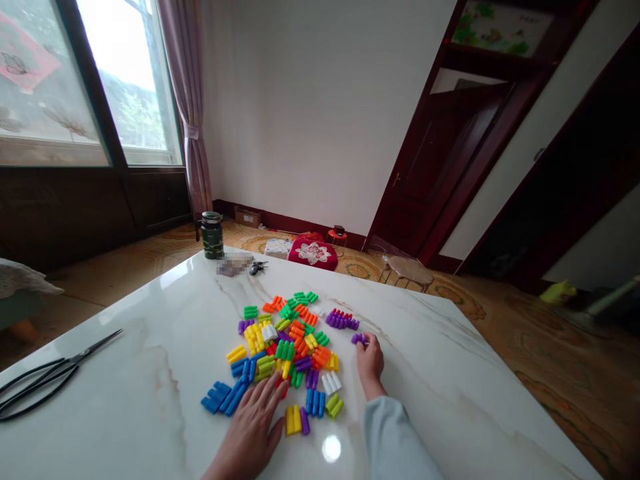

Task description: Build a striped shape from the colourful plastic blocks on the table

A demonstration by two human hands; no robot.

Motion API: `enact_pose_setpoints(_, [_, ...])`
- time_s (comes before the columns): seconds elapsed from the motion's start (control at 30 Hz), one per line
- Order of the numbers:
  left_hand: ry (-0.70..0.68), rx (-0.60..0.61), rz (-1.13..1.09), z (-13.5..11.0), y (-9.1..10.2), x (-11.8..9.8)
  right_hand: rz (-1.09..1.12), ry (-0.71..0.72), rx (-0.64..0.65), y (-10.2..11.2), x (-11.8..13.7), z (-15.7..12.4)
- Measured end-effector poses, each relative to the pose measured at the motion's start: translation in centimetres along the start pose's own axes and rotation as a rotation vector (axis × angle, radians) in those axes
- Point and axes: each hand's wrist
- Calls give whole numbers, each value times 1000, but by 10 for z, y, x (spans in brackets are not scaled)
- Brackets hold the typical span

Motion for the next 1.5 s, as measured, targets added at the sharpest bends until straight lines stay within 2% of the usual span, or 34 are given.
enact_pose_setpoints(0.27, [8, 12, 18, 0, 0, 0, 124, 39, -66, -23, 1, 21])
enact_pose_setpoints(0.47, [8, 17, 33, 1, 2, -1, 252, 73, -118, -27, 0, 21])
enact_pose_setpoints(0.67, [8, 26, 34, 1, 1, -2, 288, 55, -159, -27, -4, 20])
enact_pose_setpoints(0.9, [16, 43, 23, -1, -1, 0, 279, 88, -111, -27, -4, 20])
enact_pose_setpoints(1.27, [96, 103, -85, 3, 11, -10, 319, 68, -23, -20, -10, 22])
enact_pose_setpoints(1.5, [154, 135, -171, 4, 12, -12, 411, 116, 93, -10, -16, -7])
Point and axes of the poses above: each hand's wrist, its own z-axis towards the middle knuckle, its own y-axis out of the back of the hand, x = y × z, and after that the axes turned 14 degrees about -z, right-handed
